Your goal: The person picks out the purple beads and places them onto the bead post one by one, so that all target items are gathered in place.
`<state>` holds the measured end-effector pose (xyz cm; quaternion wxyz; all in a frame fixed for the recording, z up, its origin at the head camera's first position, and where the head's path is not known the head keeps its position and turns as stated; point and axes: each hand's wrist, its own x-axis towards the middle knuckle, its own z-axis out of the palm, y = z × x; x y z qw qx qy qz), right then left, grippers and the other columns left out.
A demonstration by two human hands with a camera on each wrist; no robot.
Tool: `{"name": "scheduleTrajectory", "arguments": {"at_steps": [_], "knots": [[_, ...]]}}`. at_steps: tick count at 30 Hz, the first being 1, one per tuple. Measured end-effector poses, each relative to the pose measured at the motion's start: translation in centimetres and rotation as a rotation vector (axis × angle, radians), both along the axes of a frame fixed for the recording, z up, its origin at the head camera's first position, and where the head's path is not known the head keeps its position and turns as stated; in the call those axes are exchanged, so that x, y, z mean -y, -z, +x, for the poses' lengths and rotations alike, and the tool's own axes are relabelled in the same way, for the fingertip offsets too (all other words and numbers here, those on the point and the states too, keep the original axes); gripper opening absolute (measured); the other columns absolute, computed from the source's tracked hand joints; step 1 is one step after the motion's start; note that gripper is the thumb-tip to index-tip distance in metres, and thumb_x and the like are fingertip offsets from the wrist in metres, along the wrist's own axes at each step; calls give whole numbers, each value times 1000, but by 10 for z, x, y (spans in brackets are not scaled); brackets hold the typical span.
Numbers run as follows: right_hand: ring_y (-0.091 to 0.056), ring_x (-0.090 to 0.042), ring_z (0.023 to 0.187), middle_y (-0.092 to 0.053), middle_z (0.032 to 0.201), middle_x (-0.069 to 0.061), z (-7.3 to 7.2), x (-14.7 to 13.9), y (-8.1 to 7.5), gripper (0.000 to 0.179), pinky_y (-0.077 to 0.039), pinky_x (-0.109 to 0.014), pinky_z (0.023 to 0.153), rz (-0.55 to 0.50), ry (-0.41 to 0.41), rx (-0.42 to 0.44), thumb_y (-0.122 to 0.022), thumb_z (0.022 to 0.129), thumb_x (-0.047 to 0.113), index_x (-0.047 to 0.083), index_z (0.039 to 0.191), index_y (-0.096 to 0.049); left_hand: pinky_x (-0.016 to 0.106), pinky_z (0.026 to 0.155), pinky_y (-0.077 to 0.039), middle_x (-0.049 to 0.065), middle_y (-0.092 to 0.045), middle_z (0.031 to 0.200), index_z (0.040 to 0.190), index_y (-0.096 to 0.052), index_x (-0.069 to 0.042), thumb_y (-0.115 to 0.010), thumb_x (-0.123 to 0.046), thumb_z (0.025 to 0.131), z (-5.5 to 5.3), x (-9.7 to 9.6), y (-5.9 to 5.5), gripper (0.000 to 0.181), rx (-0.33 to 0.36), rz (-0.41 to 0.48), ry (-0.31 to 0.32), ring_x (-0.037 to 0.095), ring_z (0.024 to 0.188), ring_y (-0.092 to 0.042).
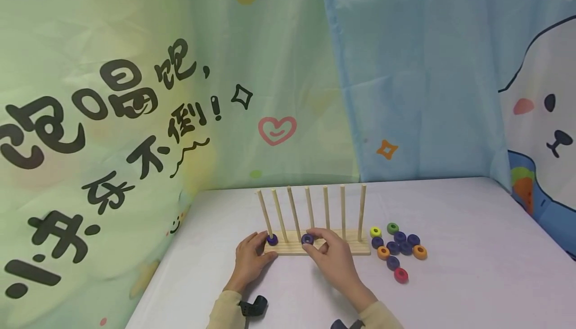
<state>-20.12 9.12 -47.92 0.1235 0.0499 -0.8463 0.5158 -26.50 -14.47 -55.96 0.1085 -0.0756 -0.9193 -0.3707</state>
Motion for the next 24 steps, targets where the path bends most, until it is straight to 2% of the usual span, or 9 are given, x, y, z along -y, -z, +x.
{"name": "scheduleTrajectory", "arguments": {"at_steps": [6, 12, 19, 24], "knots": [[-46, -7, 54, -68, 100, 1, -1, 4, -6, 33, -41, -21, 44, 9, -14, -35, -77, 84, 19, 15, 116, -68, 57, 112, -25, 8, -62, 132, 130, -62, -9, -80, -32, 76, -1, 0, 1, 61, -10, -8, -2, 34, 132, -44], [-47, -7, 56, -68, 101, 2, -3, 7, -14, 32, -41, -21, 44, 25, -14, -56, -76, 85, 20, 17, 116, -68, 57, 113, -25, 8, -61, 133, 130, -62, -10, -80, -32, 77, -1, 0, 1, 60, 12, 7, -6, 34, 133, -43], [-47, -6, 56, -68, 100, 1, -4, 9, -26, 32, -40, -21, 44, 3, -42, -112, -76, 85, 21, 15, 115, -68, 58, 111, -26, 9, -63, 131, 129, -62, -9, -81, -31, 76, -1, 0, 2, 60, -11, -14, -3, 35, 131, -44], [-48, -8, 57, -68, 100, 1, -6, 11, -35, 31, -39, -21, 44, -1, -53, -115, -76, 85, 22, 16, 115, -68, 59, 111, -26, 10, -62, 131, 129, -62, -8, -81, -31, 76, -1, -1, 2, 61, -11, -5, -7, 36, 131, -44]]}}
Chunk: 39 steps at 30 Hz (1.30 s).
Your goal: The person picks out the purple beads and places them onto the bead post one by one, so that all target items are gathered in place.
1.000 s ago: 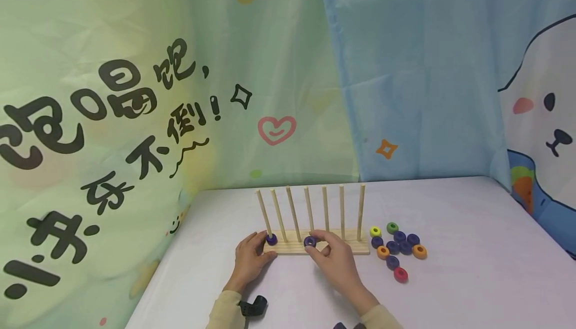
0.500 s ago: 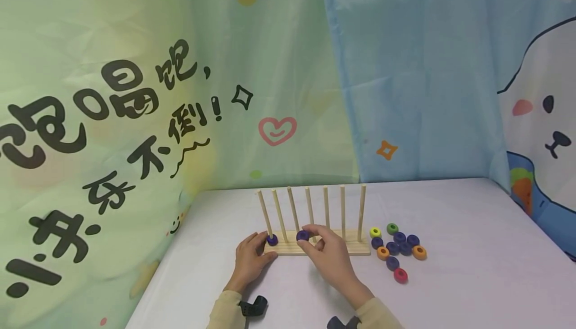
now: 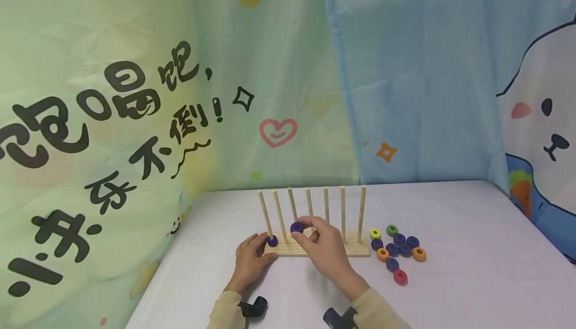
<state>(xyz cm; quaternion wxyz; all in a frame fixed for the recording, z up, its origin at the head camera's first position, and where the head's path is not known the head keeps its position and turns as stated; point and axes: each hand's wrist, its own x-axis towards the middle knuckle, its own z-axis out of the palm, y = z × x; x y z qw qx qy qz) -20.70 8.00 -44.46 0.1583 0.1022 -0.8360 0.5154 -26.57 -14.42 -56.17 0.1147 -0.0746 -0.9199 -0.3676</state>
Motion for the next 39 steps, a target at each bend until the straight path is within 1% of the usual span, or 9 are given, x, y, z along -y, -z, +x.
{"name": "scheduleTrajectory", "arguments": {"at_steps": [2, 6, 9, 13, 21, 26, 33, 39], "knots": [[-48, -8, 57, -67, 100, 3, -1, 1, -3, 31, -40, -21, 44, 1, -7, -6, -76, 86, 22, 16, 115, -68, 59, 111, -25, 9, -62, 132, 129, -62, -8, -81, -31, 76, 0, 0, -1, 61, 7, 4, -2, 36, 131, -44], [-49, -9, 56, -67, 98, 4, -3, 3, -9, 30, -40, -21, 44, 2, -28, -53, -76, 86, 21, 15, 114, -69, 59, 111, -26, 10, -62, 131, 129, -62, -8, -81, -31, 76, 1, 1, -2, 60, 5, 6, 1, 36, 131, -44], [-49, -9, 56, -67, 97, 4, -4, 4, -13, 29, -40, -22, 44, -4, -49, -96, -76, 86, 21, 14, 114, -69, 58, 111, -26, 10, -62, 131, 129, -62, -8, -81, -31, 76, 0, 1, -1, 60, 0, 4, 4, 36, 131, -45], [-49, -8, 57, -67, 97, 2, -5, 5, -20, 29, -41, -21, 46, -10, -69, -132, -75, 87, 21, 12, 114, -69, 59, 111, -26, 9, -62, 131, 129, -62, -9, -81, -32, 76, -1, 1, 0, 61, -5, 1, 2, 36, 131, -45], [-50, -8, 56, -68, 98, 5, -6, 9, -30, 30, -43, -22, 48, -5, -91, -157, -76, 86, 22, 16, 115, -69, 58, 112, -26, 9, -61, 132, 130, -62, -9, -81, -33, 76, 0, 1, -3, 61, 16, 1, 2, 36, 132, -44], [-50, -8, 56, -68, 99, 5, -7, 13, -36, 30, -43, -22, 48, -14, -113, -182, -76, 86, 21, 17, 115, -70, 59, 112, -26, 9, -61, 132, 130, -62, -9, -80, -32, 77, 0, 2, -2, 61, 10, 2, 12, 36, 132, -44], [-52, -8, 59, -69, 103, 4, -10, 17, -48, 32, -46, -23, 50, -3, -133, -187, -76, 85, 21, 15, 116, -69, 58, 112, -26, 7, -61, 133, 130, -62, -11, -80, -34, 77, -1, 1, -1, 61, 18, -14, 0, 35, 132, -44], [-56, -8, 61, -70, 105, 2, -16, 22, -59, 33, -49, -24, 52, 2, -129, -180, -75, 86, 18, 13, 118, -68, 57, 112, -27, 8, -63, 131, 129, -63, -9, -80, -31, 77, 0, 1, -1, 60, -8, -14, 4, 35, 131, -45]]}}
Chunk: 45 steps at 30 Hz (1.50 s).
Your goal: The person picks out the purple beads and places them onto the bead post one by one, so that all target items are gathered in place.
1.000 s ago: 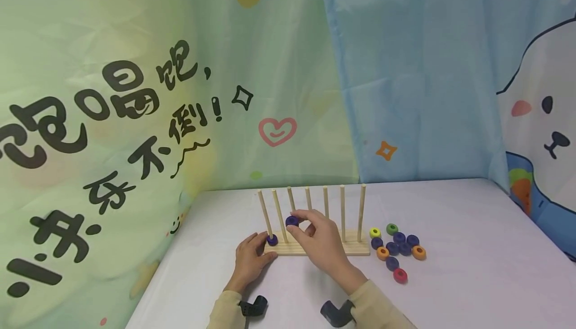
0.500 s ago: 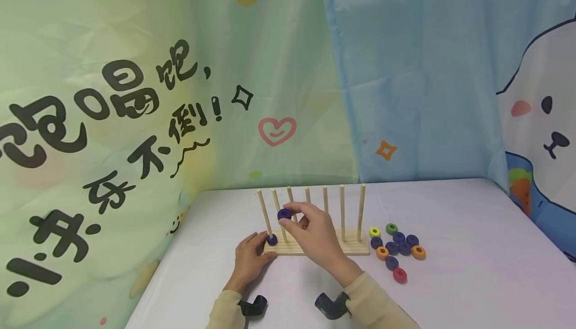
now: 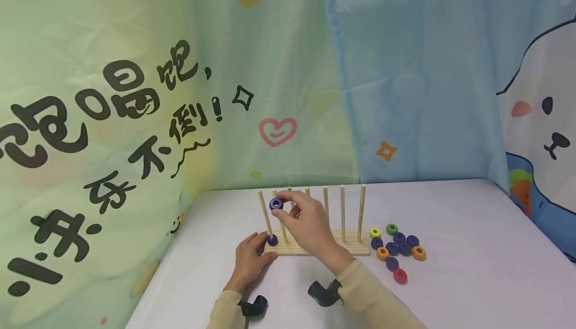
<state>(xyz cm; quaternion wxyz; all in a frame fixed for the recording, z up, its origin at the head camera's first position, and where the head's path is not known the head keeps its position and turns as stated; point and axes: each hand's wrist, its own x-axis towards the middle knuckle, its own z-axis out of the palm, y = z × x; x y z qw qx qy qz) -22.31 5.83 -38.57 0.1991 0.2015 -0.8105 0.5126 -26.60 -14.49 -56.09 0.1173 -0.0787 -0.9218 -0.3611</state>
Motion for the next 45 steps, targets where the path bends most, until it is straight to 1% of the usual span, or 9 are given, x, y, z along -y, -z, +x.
{"name": "scheduleTrajectory", "arguments": {"at_steps": [6, 10, 17, 23, 28, 31, 35, 41, 45], "knots": [[-58, -8, 61, -70, 104, 2, -10, 2, -6, 30, -49, -24, 52, 14, 15, -12, -75, 86, 19, 15, 116, -69, 58, 111, -27, 8, -63, 131, 129, -63, -9, -81, -32, 76, 0, -1, 0, 61, -7, -5, 3, 35, 130, -46], [-59, -7, 63, -70, 105, 0, -16, 2, -8, 31, -50, -24, 52, 24, 31, -26, -75, 87, 20, 13, 117, -70, 57, 113, -25, 7, -62, 132, 130, -62, -11, -80, -33, 77, -1, -1, 1, 61, 19, -4, 3, 34, 132, -44], [-60, -10, 66, -70, 112, 1, -25, 12, -14, 31, -47, -26, 48, -1, 15, 43, -69, 91, 26, 17, 121, -68, 60, 111, -27, 9, -63, 131, 129, -62, -9, -80, -31, 77, 0, -1, 1, 60, -21, -14, 17, 36, 130, -47], [-59, -11, 65, -70, 114, -1, -32, 23, -18, 31, -47, -25, 48, 7, -9, 59, -69, 92, 24, 15, 121, -68, 60, 110, -27, 8, -63, 130, 129, -62, -9, -79, -33, 77, 0, 1, 0, 60, -31, -20, 14, 36, 130, -47], [-58, -10, 62, -71, 113, -2, -40, 28, -17, 31, -47, -25, 51, 19, -3, 66, -69, 91, 23, 13, 121, -67, 60, 111, -26, 7, -63, 132, 130, -61, -11, -78, -35, 79, 0, 1, -1, 60, -17, -24, 18, 35, 131, -45], [-57, -11, 60, -71, 113, -1, -42, 31, -15, 31, -46, -25, 48, 34, 1, 76, -69, 91, 23, 14, 121, -67, 60, 111, -26, 7, -63, 131, 130, -62, -12, -79, -34, 78, -1, 1, 0, 59, -16, -15, 29, 35, 131, -45], [-56, -10, 61, -71, 113, -1, -46, 34, -14, 32, -44, -24, 49, 63, 8, 61, -69, 91, 24, 14, 121, -68, 60, 111, -25, 7, -63, 131, 130, -62, -12, -79, -33, 78, -1, 2, 1, 59, -18, -14, 30, 35, 131, -45], [-55, -10, 60, -72, 112, -1, -49, 37, -12, 33, -43, -24, 50, 63, 17, 70, -70, 90, 23, 14, 121, -67, 59, 112, -25, 6, -63, 131, 130, -62, -14, -79, -33, 78, -2, 2, 2, 58, -15, -10, 29, 34, 132, -45], [-51, -10, 58, -72, 113, -1, -52, 38, -10, 33, -40, -23, 48, 74, 14, 73, -71, 90, 23, 14, 121, -67, 59, 112, -25, 6, -63, 131, 130, -62, -14, -79, -31, 78, -2, 1, 1, 57, -14, -18, 28, 34, 132, -45]]}}
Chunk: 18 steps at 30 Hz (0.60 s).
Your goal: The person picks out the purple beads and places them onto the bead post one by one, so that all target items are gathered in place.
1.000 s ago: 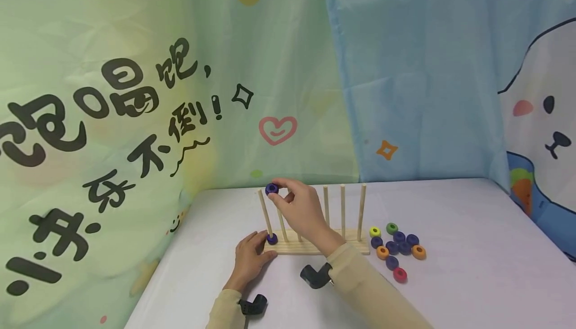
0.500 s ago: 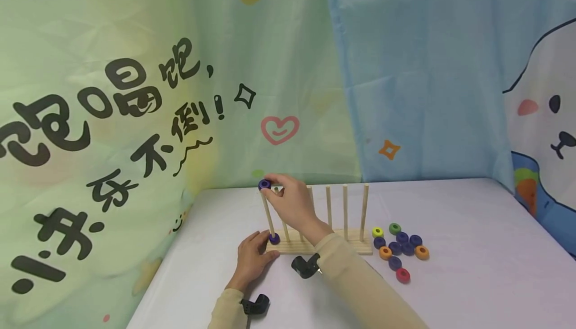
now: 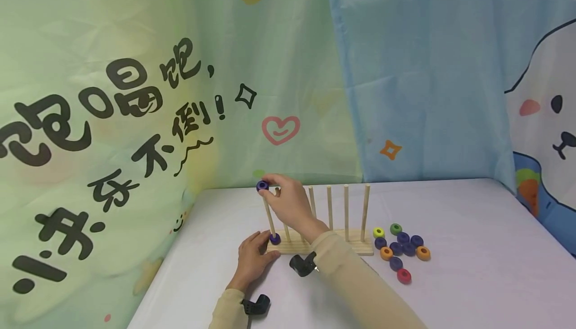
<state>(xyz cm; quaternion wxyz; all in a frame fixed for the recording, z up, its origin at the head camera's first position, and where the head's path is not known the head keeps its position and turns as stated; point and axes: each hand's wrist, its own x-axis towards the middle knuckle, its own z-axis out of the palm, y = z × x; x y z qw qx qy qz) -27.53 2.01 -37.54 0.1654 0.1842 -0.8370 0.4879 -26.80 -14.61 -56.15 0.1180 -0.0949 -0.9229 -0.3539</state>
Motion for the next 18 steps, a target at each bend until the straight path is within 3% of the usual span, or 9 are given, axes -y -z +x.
{"name": "scheduleTrajectory", "arguments": {"at_steps": [5, 18], "knots": [[-46, -11, 57, -71, 113, 0, -2, 1, 3, 32, -37, -23, 46, 11, -9, 6, -71, 90, 22, 14, 121, -67, 58, 113, -24, 4, -62, 134, 132, -61, -15, -78, -32, 80, 2, -1, -2, 57, 37, -2, -11, 32, 134, -43], [-51, -12, 66, -72, 109, 3, -2, 3, 10, 30, -43, -27, 54, 56, 13, 24, -70, 90, 24, 15, 119, -68, 59, 112, -25, 6, -62, 134, 132, -61, -13, -79, -30, 79, 3, -1, -4, 58, 41, 12, -9, 34, 133, -43]]}}
